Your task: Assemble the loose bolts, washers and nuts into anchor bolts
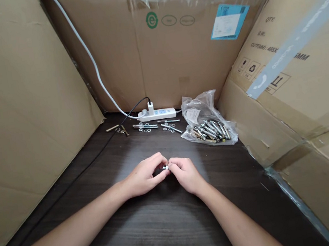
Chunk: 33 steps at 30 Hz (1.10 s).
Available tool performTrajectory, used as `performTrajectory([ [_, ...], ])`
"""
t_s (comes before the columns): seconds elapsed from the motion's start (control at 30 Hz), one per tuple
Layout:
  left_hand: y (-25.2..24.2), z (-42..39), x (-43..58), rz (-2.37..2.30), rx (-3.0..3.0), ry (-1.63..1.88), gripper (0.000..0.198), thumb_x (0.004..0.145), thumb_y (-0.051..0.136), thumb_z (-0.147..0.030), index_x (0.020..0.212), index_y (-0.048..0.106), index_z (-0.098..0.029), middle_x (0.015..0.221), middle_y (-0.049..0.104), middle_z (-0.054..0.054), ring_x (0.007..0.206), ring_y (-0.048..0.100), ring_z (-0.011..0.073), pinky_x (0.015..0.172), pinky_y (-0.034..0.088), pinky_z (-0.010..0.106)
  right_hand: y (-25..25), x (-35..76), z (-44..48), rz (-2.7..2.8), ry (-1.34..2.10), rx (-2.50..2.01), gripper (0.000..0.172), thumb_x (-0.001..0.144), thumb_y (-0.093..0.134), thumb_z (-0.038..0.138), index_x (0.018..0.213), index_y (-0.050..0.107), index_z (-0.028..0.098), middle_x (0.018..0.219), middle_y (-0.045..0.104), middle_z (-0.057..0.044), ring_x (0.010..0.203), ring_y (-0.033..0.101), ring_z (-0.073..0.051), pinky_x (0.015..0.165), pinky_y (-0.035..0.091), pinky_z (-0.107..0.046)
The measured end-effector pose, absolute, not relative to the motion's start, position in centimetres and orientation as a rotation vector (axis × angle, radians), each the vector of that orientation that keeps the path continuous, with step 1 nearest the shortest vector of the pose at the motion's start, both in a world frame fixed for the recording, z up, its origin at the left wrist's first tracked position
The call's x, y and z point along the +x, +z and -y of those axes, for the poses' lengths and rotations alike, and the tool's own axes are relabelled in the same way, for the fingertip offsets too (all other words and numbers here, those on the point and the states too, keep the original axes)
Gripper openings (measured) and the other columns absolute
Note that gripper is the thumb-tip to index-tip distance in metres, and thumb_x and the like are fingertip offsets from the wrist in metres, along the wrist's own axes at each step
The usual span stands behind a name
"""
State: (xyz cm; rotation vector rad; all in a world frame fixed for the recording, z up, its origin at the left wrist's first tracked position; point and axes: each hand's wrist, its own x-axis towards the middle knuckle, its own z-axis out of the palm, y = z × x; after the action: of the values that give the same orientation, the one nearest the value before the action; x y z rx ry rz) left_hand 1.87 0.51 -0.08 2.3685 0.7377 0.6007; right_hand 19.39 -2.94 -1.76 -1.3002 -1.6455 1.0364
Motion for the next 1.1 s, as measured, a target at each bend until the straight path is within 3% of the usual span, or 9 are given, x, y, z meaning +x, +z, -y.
performTrajectory([
  [0.37,0.2,-1.0,1.4,-0.653,2.400,0.614,0.011,0.090,0.051,-0.024,0.099,0.052,-0.019,0.096,0.058,0.003,0.085,0.055,0.0142,0.074,0.043,0.025,-1.5,19.7,2.8,1.651,1.166,-1.266,0.026,0.085,0.039,0.029,0.062,0.043,0.019,0.055,0.035,0.005,0.055,0.034,-0.011,0.055,0.027,-0.025],
  [0.63,-0.3,-2.4,0.9,-0.878,2.272,0.703,0.011,0.091,0.047,-0.028,0.093,0.052,-0.018,0.088,0.054,0.002,0.077,0.051,0.0135,0.066,0.040,0.025,-1.0,20.9,2.1,1.819,0.837,-1.346,0.014,0.088,0.049,0.024,0.080,0.059,0.018,0.075,0.053,0.000,0.068,0.048,-0.013,0.063,0.036,-0.025],
  [0.87,-0.7,-3.0,0.9,-0.980,2.113,0.701,0.016,0.092,0.046,-0.033,0.100,0.052,-0.020,0.087,0.053,0.000,0.072,0.050,0.0115,0.066,0.040,0.025,-0.8,21.0,2.0,1.895,0.654,-1.343,0.018,0.092,0.048,0.029,0.091,0.064,0.020,0.084,0.057,-0.005,0.074,0.053,-0.016,0.066,0.041,-0.027],
  [1.1,-0.8,-3.0,0.7,-0.994,2.108,0.698,0.015,0.093,0.041,-0.028,0.101,0.051,-0.020,0.089,0.053,-0.001,0.073,0.050,0.0114,0.067,0.040,0.025,-0.7,28.4,-0.5,1.615,-0.031,-1.678,0.025,0.089,0.050,0.035,0.096,0.066,0.016,0.093,0.061,-0.009,0.082,0.056,-0.021,0.075,0.044,-0.032],
])
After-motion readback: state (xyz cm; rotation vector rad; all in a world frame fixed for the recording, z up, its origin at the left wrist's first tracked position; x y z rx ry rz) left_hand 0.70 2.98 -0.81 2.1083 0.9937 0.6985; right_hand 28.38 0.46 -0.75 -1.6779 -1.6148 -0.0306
